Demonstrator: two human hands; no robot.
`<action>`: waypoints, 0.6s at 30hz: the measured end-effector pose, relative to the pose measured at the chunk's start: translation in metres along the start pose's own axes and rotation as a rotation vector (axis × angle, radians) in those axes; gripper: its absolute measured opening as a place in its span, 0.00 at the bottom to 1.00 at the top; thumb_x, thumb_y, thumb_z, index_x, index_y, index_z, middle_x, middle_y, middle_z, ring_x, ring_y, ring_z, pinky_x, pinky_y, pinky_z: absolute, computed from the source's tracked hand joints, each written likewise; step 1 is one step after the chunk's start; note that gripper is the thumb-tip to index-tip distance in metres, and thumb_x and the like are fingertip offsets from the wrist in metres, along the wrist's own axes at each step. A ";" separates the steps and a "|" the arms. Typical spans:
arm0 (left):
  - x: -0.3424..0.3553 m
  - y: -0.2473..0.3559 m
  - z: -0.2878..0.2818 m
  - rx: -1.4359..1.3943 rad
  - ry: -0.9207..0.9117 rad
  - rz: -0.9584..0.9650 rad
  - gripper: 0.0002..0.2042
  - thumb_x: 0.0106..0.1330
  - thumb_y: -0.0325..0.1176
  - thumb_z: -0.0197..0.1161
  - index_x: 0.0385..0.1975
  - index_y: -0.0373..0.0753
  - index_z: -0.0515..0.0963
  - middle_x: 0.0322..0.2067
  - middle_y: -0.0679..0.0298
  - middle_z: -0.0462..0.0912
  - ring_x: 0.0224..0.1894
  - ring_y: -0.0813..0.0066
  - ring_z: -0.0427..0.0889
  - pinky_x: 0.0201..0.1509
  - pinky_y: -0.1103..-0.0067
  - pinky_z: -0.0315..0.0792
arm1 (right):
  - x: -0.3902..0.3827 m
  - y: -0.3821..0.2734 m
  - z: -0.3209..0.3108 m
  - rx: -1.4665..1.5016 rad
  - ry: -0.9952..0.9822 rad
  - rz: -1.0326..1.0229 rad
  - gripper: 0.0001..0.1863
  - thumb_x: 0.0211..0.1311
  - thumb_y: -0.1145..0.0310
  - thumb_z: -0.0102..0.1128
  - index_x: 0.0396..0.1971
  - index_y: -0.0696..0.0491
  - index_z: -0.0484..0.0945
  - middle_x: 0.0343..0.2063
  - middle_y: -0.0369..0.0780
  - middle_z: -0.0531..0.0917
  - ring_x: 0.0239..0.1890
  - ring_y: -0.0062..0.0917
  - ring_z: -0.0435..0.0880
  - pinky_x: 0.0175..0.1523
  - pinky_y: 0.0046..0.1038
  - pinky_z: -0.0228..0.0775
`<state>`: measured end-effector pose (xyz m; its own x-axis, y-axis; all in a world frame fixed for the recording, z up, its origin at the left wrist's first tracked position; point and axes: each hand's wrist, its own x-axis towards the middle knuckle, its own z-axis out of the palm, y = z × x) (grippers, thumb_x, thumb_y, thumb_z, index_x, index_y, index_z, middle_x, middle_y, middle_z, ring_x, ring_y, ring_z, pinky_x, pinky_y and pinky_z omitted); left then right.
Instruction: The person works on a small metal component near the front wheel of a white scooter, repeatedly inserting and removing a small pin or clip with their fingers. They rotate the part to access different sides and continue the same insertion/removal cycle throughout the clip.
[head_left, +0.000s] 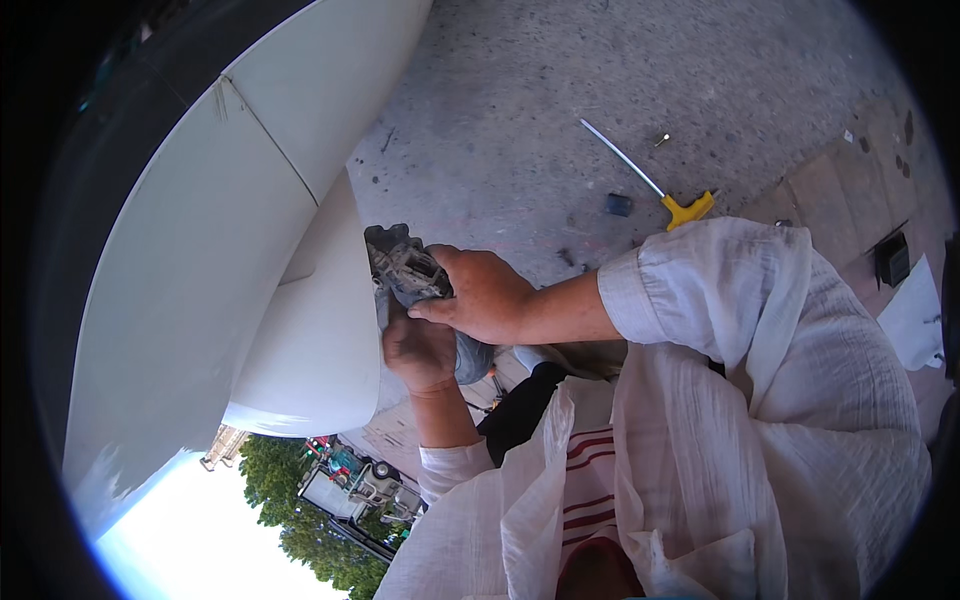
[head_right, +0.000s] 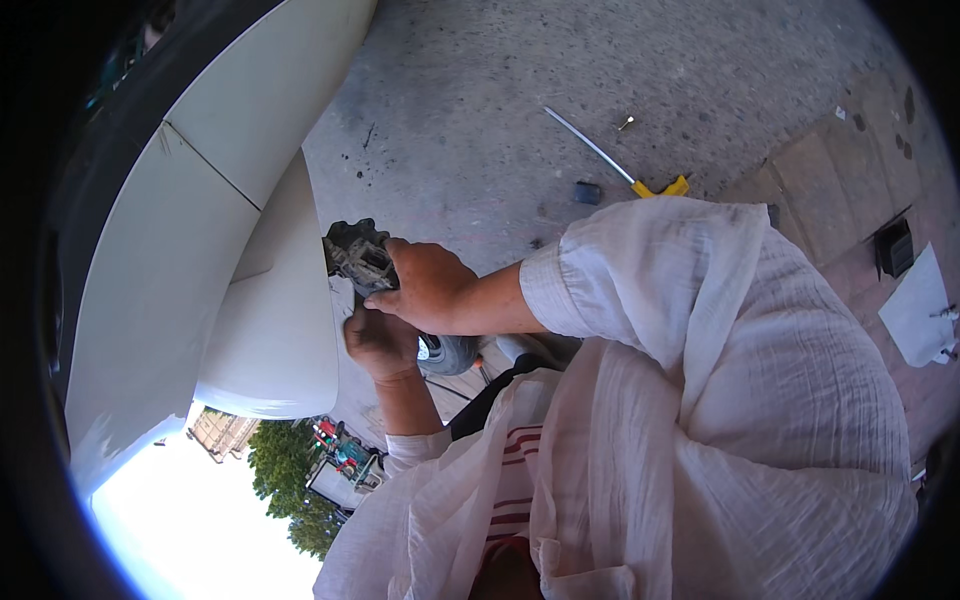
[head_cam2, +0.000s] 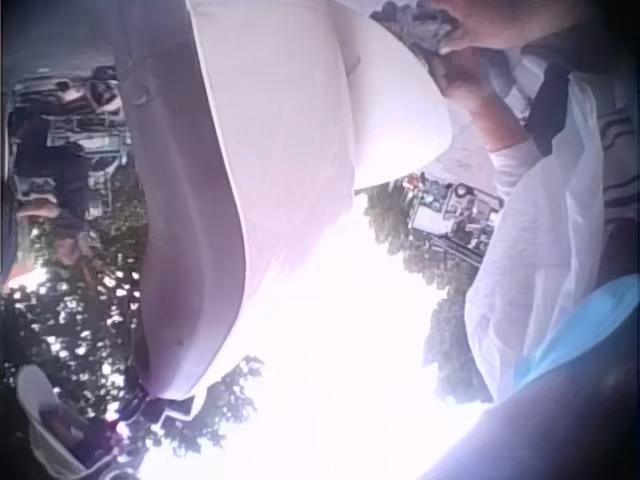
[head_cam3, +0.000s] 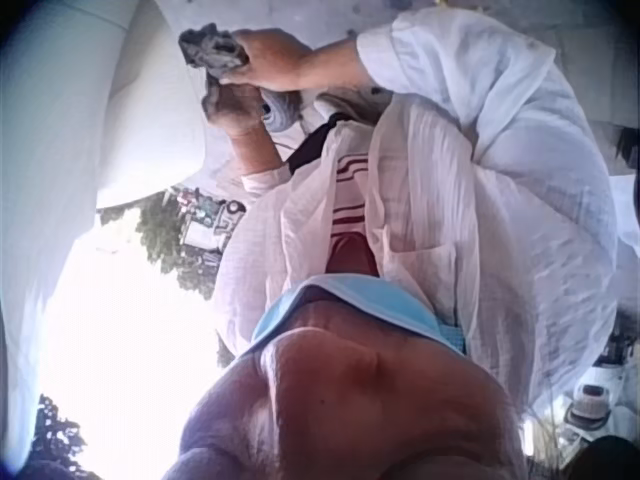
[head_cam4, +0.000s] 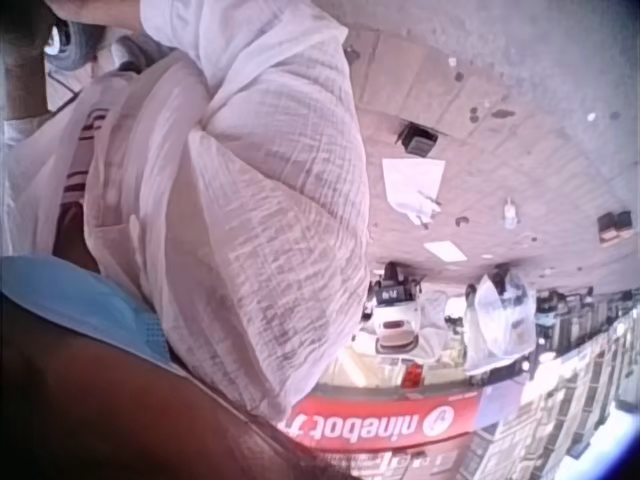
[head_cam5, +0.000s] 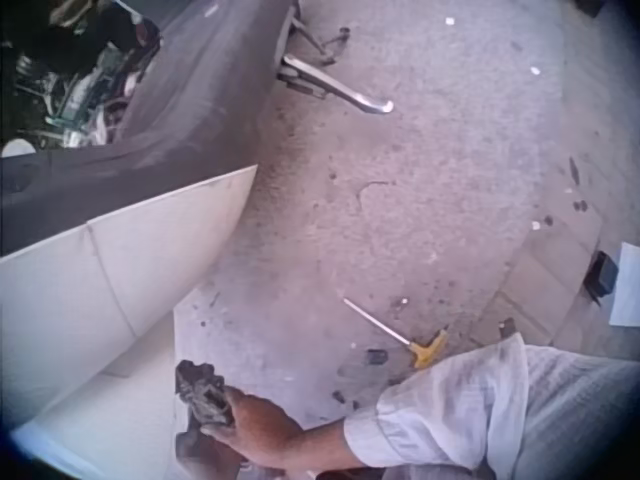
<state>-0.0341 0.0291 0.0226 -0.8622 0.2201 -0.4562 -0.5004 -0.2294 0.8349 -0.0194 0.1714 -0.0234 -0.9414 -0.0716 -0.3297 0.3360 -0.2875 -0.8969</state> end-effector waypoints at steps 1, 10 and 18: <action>0.001 -0.001 0.005 -0.114 0.034 -0.036 0.31 0.67 0.48 0.51 0.64 0.34 0.60 0.61 0.55 0.68 0.64 0.60 0.67 0.68 0.65 0.60 | 0.000 0.000 -0.001 -0.035 0.005 -0.009 0.30 0.49 0.55 0.70 0.42 0.63 0.72 0.33 0.55 0.82 0.39 0.48 0.83 0.46 0.38 0.74; 0.013 -0.015 0.013 -0.209 0.192 -0.021 0.26 0.73 0.50 0.47 0.63 0.40 0.62 0.60 0.59 0.69 0.63 0.63 0.68 0.68 0.65 0.61 | 0.000 0.002 -0.007 -0.166 -0.015 -0.105 0.32 0.50 0.55 0.69 0.48 0.63 0.70 0.35 0.53 0.82 0.39 0.46 0.83 0.46 0.38 0.75; -0.003 -0.021 0.022 -0.272 0.271 0.015 0.30 0.71 0.55 0.46 0.63 0.39 0.61 0.61 0.59 0.68 0.64 0.62 0.67 0.69 0.64 0.61 | 0.001 -0.002 -0.019 -0.241 -0.234 -0.133 0.32 0.51 0.55 0.67 0.48 0.64 0.69 0.33 0.54 0.82 0.37 0.47 0.83 0.45 0.39 0.75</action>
<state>-0.0194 0.0540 0.0136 -0.8410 -0.0352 -0.5399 -0.4589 -0.4821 0.7463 -0.0204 0.1902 -0.0275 -0.9497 -0.2730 -0.1537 0.1809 -0.0772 -0.9805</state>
